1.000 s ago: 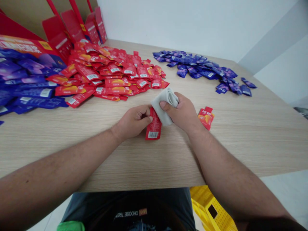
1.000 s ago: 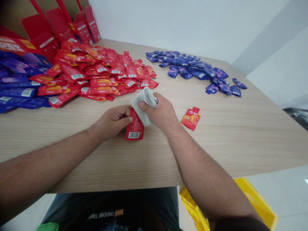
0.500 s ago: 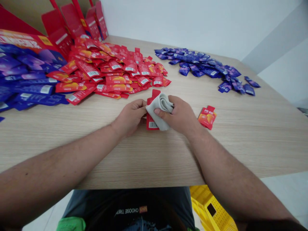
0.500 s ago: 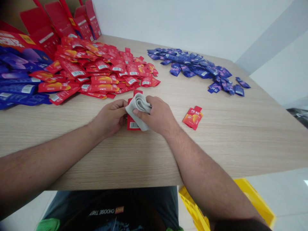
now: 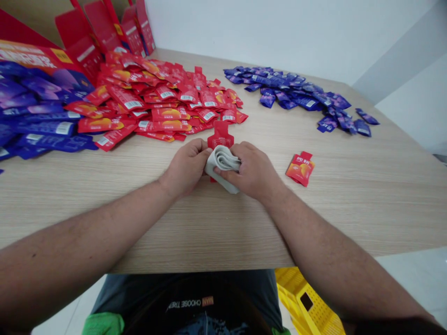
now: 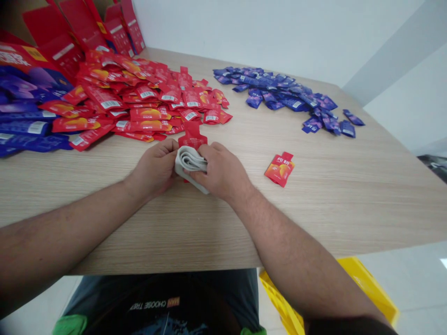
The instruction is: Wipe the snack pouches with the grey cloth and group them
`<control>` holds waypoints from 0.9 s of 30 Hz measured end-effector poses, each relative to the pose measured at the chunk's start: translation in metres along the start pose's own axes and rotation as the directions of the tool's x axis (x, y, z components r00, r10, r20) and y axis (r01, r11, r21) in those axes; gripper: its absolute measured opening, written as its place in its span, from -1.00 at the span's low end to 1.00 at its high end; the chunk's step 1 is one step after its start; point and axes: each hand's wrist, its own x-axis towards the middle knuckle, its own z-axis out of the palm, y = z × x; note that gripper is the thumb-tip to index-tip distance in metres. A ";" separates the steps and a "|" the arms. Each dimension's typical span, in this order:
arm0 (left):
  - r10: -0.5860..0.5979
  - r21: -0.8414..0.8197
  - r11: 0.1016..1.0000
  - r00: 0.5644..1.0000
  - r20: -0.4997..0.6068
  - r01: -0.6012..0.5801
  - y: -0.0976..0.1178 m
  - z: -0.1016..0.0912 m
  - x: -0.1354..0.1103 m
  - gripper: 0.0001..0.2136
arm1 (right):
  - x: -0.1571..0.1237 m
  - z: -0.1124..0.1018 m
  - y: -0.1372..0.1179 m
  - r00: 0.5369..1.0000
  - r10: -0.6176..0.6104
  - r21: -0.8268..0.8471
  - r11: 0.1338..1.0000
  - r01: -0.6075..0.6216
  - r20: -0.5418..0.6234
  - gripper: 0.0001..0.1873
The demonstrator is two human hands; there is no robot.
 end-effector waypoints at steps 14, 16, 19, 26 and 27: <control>-0.079 -0.084 0.993 0.993 0.090 0.087 0.012 -0.005 -0.002 -0.82 | 0.007 -0.016 0.016 0.995 0.094 0.078 0.993 -0.093 -0.010 -0.64; -0.109 -0.036 0.992 0.967 0.231 0.120 0.011 -0.003 -0.007 -0.82 | 0.009 -0.022 0.025 0.961 0.240 0.165 0.962 -0.216 -0.140 -0.60; -0.122 0.019 0.992 0.930 0.346 0.123 0.008 0.000 -0.013 -0.82 | 0.011 -0.022 0.036 0.926 0.342 0.300 0.910 -0.285 -0.159 -0.56; -0.121 -0.147 0.979 0.985 0.125 0.139 0.011 -0.004 -0.002 -0.79 | 0.004 -0.013 0.017 0.980 0.085 0.364 0.920 -0.147 0.181 -0.62; -0.122 -0.166 0.976 0.986 0.114 0.140 0.012 -0.005 0.000 -0.79 | 0.004 -0.013 0.014 0.977 0.036 0.341 0.934 -0.108 0.210 -0.63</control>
